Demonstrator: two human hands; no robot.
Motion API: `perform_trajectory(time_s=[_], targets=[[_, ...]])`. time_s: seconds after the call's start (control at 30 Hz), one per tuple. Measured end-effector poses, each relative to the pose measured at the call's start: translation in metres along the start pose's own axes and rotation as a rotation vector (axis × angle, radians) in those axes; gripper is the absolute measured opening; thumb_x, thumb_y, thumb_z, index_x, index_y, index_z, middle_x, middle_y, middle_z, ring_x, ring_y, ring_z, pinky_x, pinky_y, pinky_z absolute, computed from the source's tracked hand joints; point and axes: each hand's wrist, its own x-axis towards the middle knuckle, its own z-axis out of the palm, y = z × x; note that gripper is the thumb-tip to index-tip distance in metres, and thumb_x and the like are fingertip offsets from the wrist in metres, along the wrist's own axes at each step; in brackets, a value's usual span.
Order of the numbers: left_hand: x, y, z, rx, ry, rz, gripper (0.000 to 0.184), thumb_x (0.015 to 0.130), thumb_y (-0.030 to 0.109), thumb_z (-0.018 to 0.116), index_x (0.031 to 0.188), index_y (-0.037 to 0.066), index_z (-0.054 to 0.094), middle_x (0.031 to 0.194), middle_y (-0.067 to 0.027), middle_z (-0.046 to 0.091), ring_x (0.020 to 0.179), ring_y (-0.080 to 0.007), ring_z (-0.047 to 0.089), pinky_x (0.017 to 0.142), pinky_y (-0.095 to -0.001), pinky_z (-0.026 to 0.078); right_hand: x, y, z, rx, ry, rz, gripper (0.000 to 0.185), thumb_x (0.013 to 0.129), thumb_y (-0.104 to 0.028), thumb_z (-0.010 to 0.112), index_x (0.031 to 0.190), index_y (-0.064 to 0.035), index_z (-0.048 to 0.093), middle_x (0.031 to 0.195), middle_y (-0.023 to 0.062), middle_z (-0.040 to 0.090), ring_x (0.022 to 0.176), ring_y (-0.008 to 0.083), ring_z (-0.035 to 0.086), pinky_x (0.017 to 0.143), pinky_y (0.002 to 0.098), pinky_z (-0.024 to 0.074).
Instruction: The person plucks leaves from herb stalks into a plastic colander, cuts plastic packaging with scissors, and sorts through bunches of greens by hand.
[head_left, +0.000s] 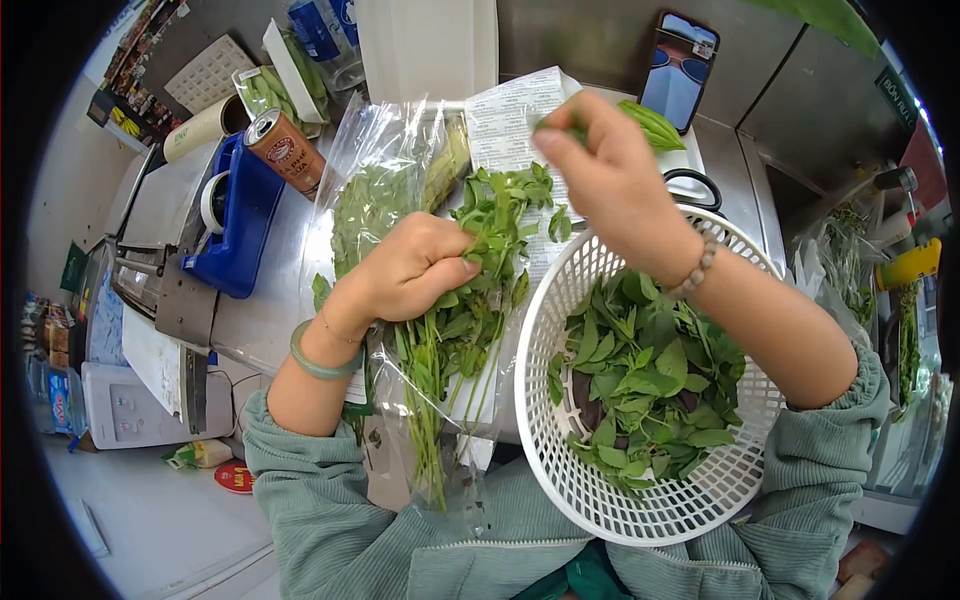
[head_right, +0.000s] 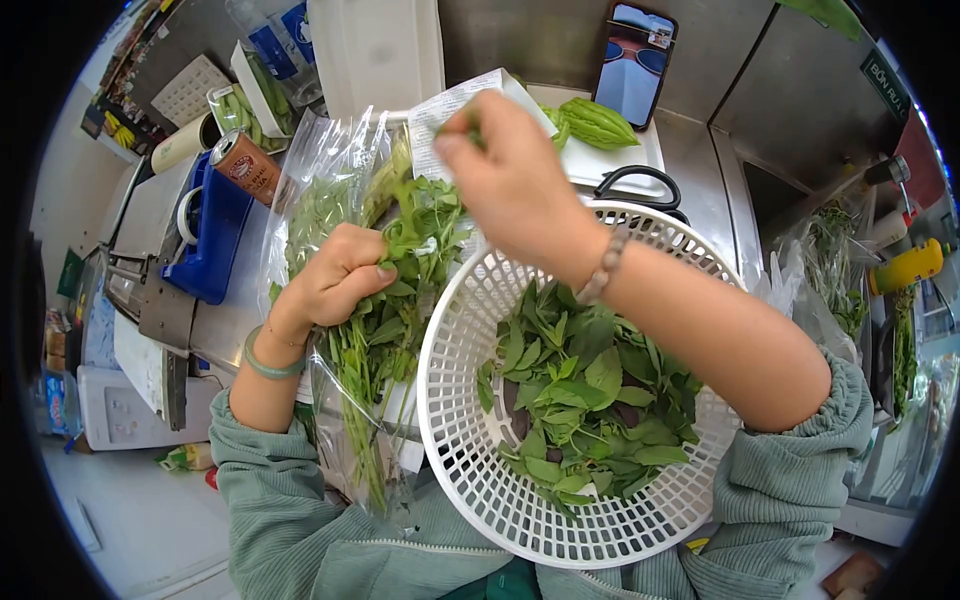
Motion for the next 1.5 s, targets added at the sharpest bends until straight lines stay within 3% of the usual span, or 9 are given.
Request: perform_trajectory(time_s=[0.1,0.3,0.4,0.5,0.67,0.8,1.03,1.23,1.5], targets=[[-0.003,-0.001,0.001,-0.012,0.214,-0.05,0.027,0.083,0.011,0.057,0.063,-0.003,0.044,0.056,-0.0134,0.042,0.052,-0.028,0.043,0.052,-0.0393,0.034,0.006,-0.002,-0.021,0.196,0.036,0.136,0.011,0.086,-0.011,0.061,0.086,-0.0012,0.056,0.067,-0.0027,0.05,0.059,0.003,0.041,0.051,0.0232,0.0344],[-0.001,-0.001,0.005,0.049,0.372,-0.281,0.009,0.079,0.007,0.056,0.085,0.0,0.053,0.077,-0.0084,0.05,0.071,-0.0189,0.047,0.067,-0.032,0.038,0.0,-0.05,-0.037,0.086,-0.54,-0.084,0.008,0.08,-0.006,0.054,0.08,0.0007,0.058,0.065,-0.0019,0.052,0.059,0.0038,0.043,0.052,0.0228,0.0359],[-0.003,-0.008,0.004,-0.003,0.459,-0.322,0.035,0.075,0.0,0.054,0.11,0.003,0.048,0.097,-0.006,0.052,0.084,-0.0159,0.048,0.078,-0.0293,0.041,0.004,-0.07,-0.049,-0.202,-1.09,0.036,0.013,0.08,-0.011,0.06,0.08,0.0022,0.061,0.076,0.0078,0.061,0.069,0.0165,0.058,0.063,0.0304,0.0478],[0.001,-0.011,0.007,-0.16,0.594,-0.247,0.058,0.071,-0.006,0.051,0.127,0.003,0.038,0.113,-0.0082,0.049,0.095,-0.0164,0.048,0.085,-0.0294,0.042,0.001,-0.075,-0.06,-0.411,-1.24,-0.215,0.017,0.083,-0.014,0.064,0.084,0.0025,0.064,0.083,0.0096,0.064,0.076,0.0191,0.061,0.064,0.0317,0.0498],[0.002,-0.015,0.002,-0.025,0.733,-0.22,0.074,0.068,-0.008,0.051,0.138,0.006,0.028,0.127,-0.0104,0.044,0.113,-0.0196,0.046,0.093,-0.0315,0.039,0.016,-0.079,-0.05,-0.549,-0.836,-0.092,0.02,0.081,-0.015,0.06,0.083,0.0042,0.067,0.078,0.0159,0.067,0.072,0.0277,0.065,0.071,0.0384,0.0531],[0.004,-0.007,0.003,0.07,0.782,-0.204,0.077,0.067,-0.008,0.051,0.14,0.008,0.029,0.135,-0.0094,0.04,0.121,-0.0223,0.044,0.096,-0.0339,0.038,0.032,-0.019,-0.028,-0.682,-0.623,-0.44,0.021,0.081,-0.009,0.052,0.084,0.0048,0.067,0.074,0.0183,0.066,0.074,0.0319,0.065,0.075,0.0406,0.0525],[0.0,-0.011,-0.005,0.325,0.768,-0.19,0.065,0.066,-0.006,0.05,0.129,0.007,0.044,0.135,-0.0117,0.038,0.124,-0.0264,0.041,0.1,-0.038,0.037,0.038,0.011,-0.002,-0.686,-0.853,0.037,0.022,0.085,-0.009,0.051,0.095,0.0042,0.066,0.114,0.0164,0.059,0.103,0.0293,0.059,0.092,0.0379,0.0467],[0.002,-0.016,-0.002,-0.121,0.865,-0.137,0.058,0.072,-0.011,0.042,0.127,0.007,0.043,0.137,-0.0114,0.037,0.124,-0.024,0.044,0.097,-0.0382,0.043,0.039,0.02,0.0,-0.776,-0.963,-0.048,0.034,0.086,-0.014,0.05,0.112,0.0039,0.064,0.134,0.0181,0.049,0.124,0.0321,0.048,0.105,0.0394,0.039],[0.003,-0.013,-0.003,-0.511,0.85,-0.079,0.053,0.074,-0.012,0.037,0.124,0.002,0.041,0.136,-0.0133,0.039,0.12,-0.0249,0.048,0.094,-0.0403,0.049,0.042,0.023,0.003,-0.75,-0.925,0.004,0.035,0.087,-0.013,0.05,0.114,0.0055,0.061,0.126,0.019,0.054,0.115,0.0317,0.054,0.1,0.038,0.0418]])
